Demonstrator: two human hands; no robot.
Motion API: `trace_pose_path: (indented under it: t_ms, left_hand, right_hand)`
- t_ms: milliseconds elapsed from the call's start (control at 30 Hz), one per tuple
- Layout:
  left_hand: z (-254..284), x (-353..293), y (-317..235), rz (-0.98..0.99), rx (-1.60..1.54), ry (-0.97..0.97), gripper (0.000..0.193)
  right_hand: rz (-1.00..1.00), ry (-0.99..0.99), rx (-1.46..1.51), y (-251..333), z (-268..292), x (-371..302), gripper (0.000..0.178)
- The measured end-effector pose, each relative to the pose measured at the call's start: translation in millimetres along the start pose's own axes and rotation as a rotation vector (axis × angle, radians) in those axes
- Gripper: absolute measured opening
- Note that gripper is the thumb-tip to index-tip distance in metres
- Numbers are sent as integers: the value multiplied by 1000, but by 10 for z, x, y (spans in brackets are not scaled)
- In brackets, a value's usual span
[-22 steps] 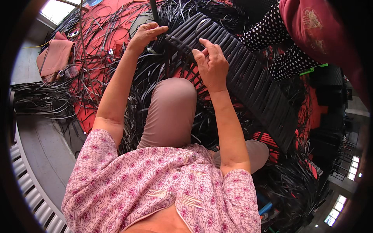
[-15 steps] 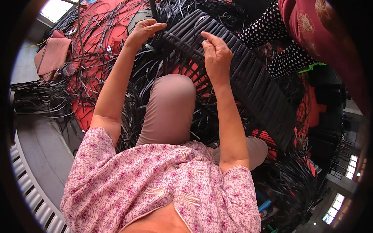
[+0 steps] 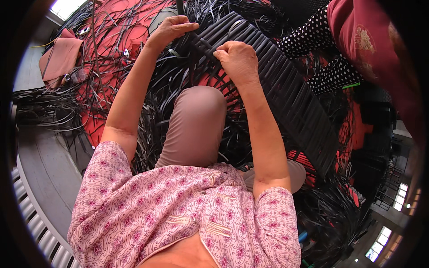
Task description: The person weaves black strips through a frame by hand, pulling the material tight and tucking it into the structure while sitting on a mat covered with more strips.
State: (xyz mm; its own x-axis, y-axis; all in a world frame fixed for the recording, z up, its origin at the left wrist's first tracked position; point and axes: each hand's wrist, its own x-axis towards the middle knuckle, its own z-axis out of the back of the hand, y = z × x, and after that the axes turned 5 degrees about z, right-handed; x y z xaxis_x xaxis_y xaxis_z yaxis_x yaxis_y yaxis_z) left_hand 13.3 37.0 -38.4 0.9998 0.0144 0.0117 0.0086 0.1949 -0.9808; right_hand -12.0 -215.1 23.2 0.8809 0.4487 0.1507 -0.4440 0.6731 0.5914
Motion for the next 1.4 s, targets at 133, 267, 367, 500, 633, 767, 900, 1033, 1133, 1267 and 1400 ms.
trace_pose_path:
  t_ms: [133, 267, 367, 500, 633, 767, 900, 1033, 1133, 1267, 1400]
  left_hand:
    - [-93, -106, -182, -739, 503, -600, 27]
    - [-507, -634, -412, -111, -209, -289, 29]
    - [-901, -1007, -597, 334, -508, 3, 33]
    - [-1035, -1010, -709, 546, -941, -67, 24]
    - [-1250, -916, -706, 573, -1176, -155, 13]
    - [-1492, -960, -757, 87, -703, -223, 5]
    - [-1447, -1055, -671, -99, -21, -163, 11]
    - [-1312, -1036, -661, 126, -397, -90, 17]
    - [-1161, -1007, -749, 470, -744, 16, 34]
    - [-1249, -959, -626, 505, -1127, 36, 26]
    - [-1523, -1128, -986, 138, -659, 53, 19]
  right_hand:
    - [-126, 142, 488, -94, 106, 7, 13]
    - [-118, 247, 670, -231, 257, -46, 9]
    - [-64, 308, 670, -350, 296, -30, 8]
    - [16, 307, 660, -366, 300, -42, 10]
    - [10, 286, 778, -413, 295, -29, 14]
    - [-56, 241, 941, -423, 322, 61, 19]
    - [-152, 297, 551, -153, 367, 179, 20]
    - [-155, 209, 700, -226, 425, 39, 12]
    - [211, 155, 697, -362, 491, -209, 10]
    - [221, 313, 659, -338, 556, -513, 9]
    - [129, 12, 899, -475, 649, -488, 28]
